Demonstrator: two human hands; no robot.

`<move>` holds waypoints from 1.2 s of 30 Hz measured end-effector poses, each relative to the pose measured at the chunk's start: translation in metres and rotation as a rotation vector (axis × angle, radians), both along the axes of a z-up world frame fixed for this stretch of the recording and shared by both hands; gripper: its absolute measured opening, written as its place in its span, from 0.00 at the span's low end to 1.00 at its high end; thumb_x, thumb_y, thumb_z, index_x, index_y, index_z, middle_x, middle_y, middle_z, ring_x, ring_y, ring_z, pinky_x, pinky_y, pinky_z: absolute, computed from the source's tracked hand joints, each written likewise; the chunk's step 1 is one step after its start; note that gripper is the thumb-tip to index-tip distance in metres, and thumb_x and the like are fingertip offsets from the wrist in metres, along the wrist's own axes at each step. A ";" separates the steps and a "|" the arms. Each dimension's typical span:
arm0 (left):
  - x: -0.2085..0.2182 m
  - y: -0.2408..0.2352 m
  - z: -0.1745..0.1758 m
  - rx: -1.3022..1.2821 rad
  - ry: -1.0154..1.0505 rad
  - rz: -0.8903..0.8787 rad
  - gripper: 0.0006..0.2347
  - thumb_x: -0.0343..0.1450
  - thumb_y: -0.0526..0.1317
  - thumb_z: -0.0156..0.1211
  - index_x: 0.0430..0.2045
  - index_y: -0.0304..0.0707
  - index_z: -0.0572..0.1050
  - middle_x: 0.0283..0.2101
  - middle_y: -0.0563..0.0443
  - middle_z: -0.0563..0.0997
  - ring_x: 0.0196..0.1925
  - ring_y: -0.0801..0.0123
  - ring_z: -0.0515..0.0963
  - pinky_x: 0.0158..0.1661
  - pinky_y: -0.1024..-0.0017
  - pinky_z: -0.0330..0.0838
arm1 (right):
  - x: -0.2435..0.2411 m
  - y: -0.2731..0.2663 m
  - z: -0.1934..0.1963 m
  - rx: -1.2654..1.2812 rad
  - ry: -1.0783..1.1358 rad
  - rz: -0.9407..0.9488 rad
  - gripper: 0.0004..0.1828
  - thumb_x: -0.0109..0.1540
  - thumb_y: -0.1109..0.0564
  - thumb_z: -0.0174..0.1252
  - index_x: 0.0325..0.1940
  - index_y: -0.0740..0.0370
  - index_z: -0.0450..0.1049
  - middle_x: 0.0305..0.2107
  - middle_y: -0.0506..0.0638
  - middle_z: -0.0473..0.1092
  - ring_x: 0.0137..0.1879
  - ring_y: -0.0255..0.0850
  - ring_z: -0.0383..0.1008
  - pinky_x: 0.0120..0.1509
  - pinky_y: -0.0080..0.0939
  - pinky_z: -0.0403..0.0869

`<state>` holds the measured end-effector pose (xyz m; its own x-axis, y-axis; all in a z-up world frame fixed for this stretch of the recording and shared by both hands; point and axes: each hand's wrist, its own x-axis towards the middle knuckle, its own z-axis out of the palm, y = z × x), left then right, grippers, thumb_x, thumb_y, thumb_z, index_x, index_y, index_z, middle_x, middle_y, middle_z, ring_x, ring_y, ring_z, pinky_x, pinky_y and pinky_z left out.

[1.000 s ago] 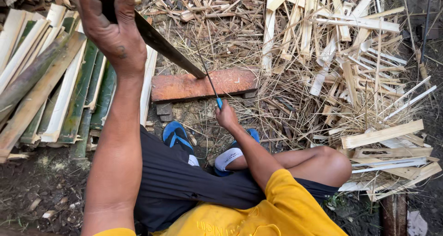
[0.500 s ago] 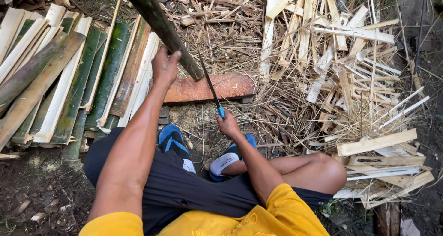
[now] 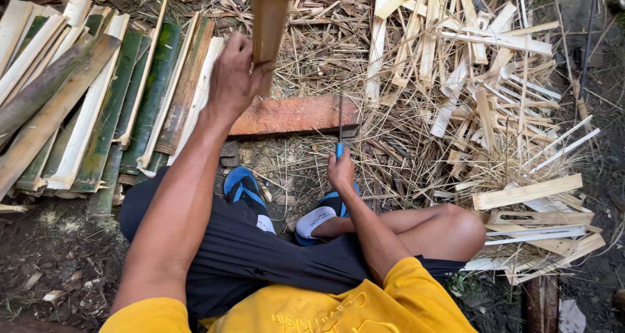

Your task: The person sits on the ground and uses a long knife to split bamboo strips into thinner slats. They repeatedly pick up bamboo pieces, position them on a wooden block, and draw the knife along the grain to create thin strips, which accumulate on the ground.

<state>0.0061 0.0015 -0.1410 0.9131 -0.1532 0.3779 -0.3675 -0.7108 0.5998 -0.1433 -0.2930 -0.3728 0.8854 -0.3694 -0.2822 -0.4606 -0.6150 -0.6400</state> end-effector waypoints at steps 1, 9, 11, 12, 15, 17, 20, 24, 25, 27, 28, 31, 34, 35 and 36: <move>-0.002 -0.006 -0.009 -0.118 -0.028 -0.061 0.10 0.77 0.42 0.63 0.46 0.34 0.77 0.45 0.38 0.77 0.48 0.55 0.81 0.48 0.61 0.80 | 0.001 -0.002 0.003 -0.016 0.002 0.058 0.18 0.66 0.46 0.54 0.50 0.62 0.65 0.30 0.69 0.75 0.40 0.69 0.76 0.45 0.65 0.71; -0.007 -0.016 0.006 -0.412 0.182 0.057 0.13 0.75 0.46 0.61 0.45 0.36 0.75 0.44 0.45 0.82 0.47 0.58 0.84 0.51 0.59 0.79 | -0.001 0.012 0.012 -0.025 0.022 0.267 0.20 0.65 0.46 0.57 0.50 0.64 0.65 0.32 0.71 0.74 0.42 0.71 0.75 0.46 0.65 0.70; 0.000 -0.006 0.032 -0.576 0.012 0.039 0.13 0.80 0.47 0.58 0.47 0.36 0.74 0.45 0.44 0.83 0.48 0.62 0.85 0.50 0.63 0.84 | -0.002 0.024 0.046 -0.001 0.047 0.278 0.20 0.66 0.45 0.56 0.51 0.64 0.65 0.30 0.71 0.73 0.40 0.69 0.76 0.45 0.64 0.71; 0.005 0.000 0.045 -0.659 -0.202 -0.031 0.12 0.83 0.47 0.58 0.49 0.35 0.74 0.49 0.43 0.82 0.52 0.63 0.86 0.52 0.64 0.86 | -0.003 0.033 0.071 0.023 0.022 0.326 0.20 0.66 0.47 0.55 0.53 0.63 0.64 0.29 0.70 0.73 0.38 0.68 0.76 0.43 0.64 0.70; 0.009 0.020 0.079 -1.043 -0.332 -0.209 0.10 0.83 0.47 0.56 0.40 0.39 0.71 0.38 0.45 0.83 0.40 0.64 0.85 0.41 0.66 0.84 | -0.003 0.068 0.161 0.119 -0.085 0.473 0.18 0.67 0.51 0.53 0.57 0.62 0.62 0.23 0.65 0.73 0.30 0.63 0.75 0.36 0.63 0.69; 0.005 0.023 0.089 -1.020 -0.494 -0.150 0.10 0.81 0.47 0.54 0.34 0.43 0.70 0.30 0.49 0.80 0.32 0.67 0.82 0.35 0.69 0.80 | -0.010 0.091 0.212 0.198 -0.164 0.536 0.17 0.68 0.53 0.53 0.57 0.61 0.61 0.20 0.62 0.72 0.26 0.59 0.75 0.32 0.61 0.69; 0.003 0.012 0.082 -1.148 -0.505 -0.089 0.11 0.82 0.47 0.55 0.43 0.38 0.73 0.33 0.47 0.79 0.33 0.67 0.82 0.32 0.68 0.83 | -0.014 0.116 0.231 0.277 -0.197 0.554 0.18 0.68 0.55 0.50 0.60 0.62 0.59 0.20 0.61 0.72 0.24 0.58 0.75 0.29 0.59 0.70; -0.011 0.024 0.069 -1.142 -0.492 0.047 0.13 0.81 0.48 0.56 0.40 0.37 0.75 0.32 0.48 0.78 0.32 0.69 0.81 0.31 0.67 0.84 | 0.004 0.120 0.133 0.194 -0.101 0.456 0.15 0.68 0.56 0.50 0.55 0.66 0.59 0.25 0.65 0.74 0.29 0.61 0.78 0.34 0.60 0.74; -0.015 0.027 0.068 -1.140 -0.498 0.060 0.13 0.81 0.49 0.57 0.41 0.37 0.75 0.33 0.48 0.78 0.32 0.70 0.81 0.30 0.68 0.84 | 0.009 0.108 0.099 0.172 -0.011 0.398 0.16 0.67 0.56 0.50 0.56 0.65 0.59 0.26 0.67 0.74 0.31 0.62 0.78 0.36 0.62 0.74; -0.017 0.029 0.068 -1.128 -0.501 0.079 0.14 0.80 0.50 0.57 0.43 0.36 0.75 0.32 0.49 0.79 0.31 0.71 0.82 0.29 0.70 0.84 | 0.017 0.074 0.046 0.062 0.097 0.359 0.16 0.67 0.54 0.50 0.53 0.66 0.60 0.28 0.70 0.74 0.35 0.66 0.77 0.41 0.65 0.73; -0.017 0.027 0.068 -1.118 -0.494 0.091 0.15 0.80 0.51 0.57 0.43 0.36 0.76 0.30 0.50 0.79 0.30 0.72 0.81 0.28 0.71 0.83 | 0.020 0.060 0.031 -0.026 0.119 0.379 0.14 0.67 0.53 0.51 0.50 0.67 0.62 0.29 0.72 0.73 0.37 0.68 0.76 0.44 0.66 0.72; -0.016 0.031 0.071 -1.161 -0.454 -0.017 0.16 0.79 0.51 0.60 0.43 0.34 0.75 0.31 0.49 0.77 0.29 0.71 0.79 0.27 0.70 0.80 | 0.025 0.054 0.044 -0.015 0.014 0.431 0.14 0.65 0.53 0.53 0.48 0.66 0.64 0.31 0.72 0.73 0.39 0.70 0.76 0.44 0.66 0.72; -0.022 0.043 0.071 -1.197 -0.317 -0.199 0.17 0.80 0.52 0.62 0.40 0.34 0.74 0.28 0.47 0.75 0.27 0.68 0.78 0.29 0.68 0.78 | 0.014 0.070 0.125 0.135 0.024 0.450 0.16 0.66 0.51 0.53 0.53 0.62 0.63 0.26 0.69 0.73 0.33 0.66 0.77 0.39 0.64 0.72; -0.027 0.045 0.070 -1.199 -0.279 -0.232 0.18 0.80 0.53 0.62 0.39 0.34 0.73 0.27 0.47 0.74 0.27 0.68 0.78 0.29 0.68 0.78 | 0.007 0.074 0.154 0.155 0.022 0.481 0.16 0.66 0.51 0.52 0.53 0.61 0.62 0.24 0.68 0.73 0.31 0.65 0.77 0.37 0.63 0.72; -0.029 0.048 0.070 -1.196 -0.239 -0.269 0.18 0.80 0.54 0.62 0.38 0.35 0.73 0.26 0.47 0.74 0.27 0.68 0.78 0.29 0.67 0.78 | 0.001 0.078 0.177 0.178 0.018 0.508 0.16 0.66 0.51 0.52 0.54 0.61 0.62 0.23 0.66 0.73 0.29 0.64 0.77 0.36 0.62 0.71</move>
<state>-0.0233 0.0491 -0.0707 0.7955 0.2296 0.5608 -0.6052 0.3482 0.7159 -0.1424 -0.2148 -0.1961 0.9346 0.1591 -0.3180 -0.1451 -0.6458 -0.7496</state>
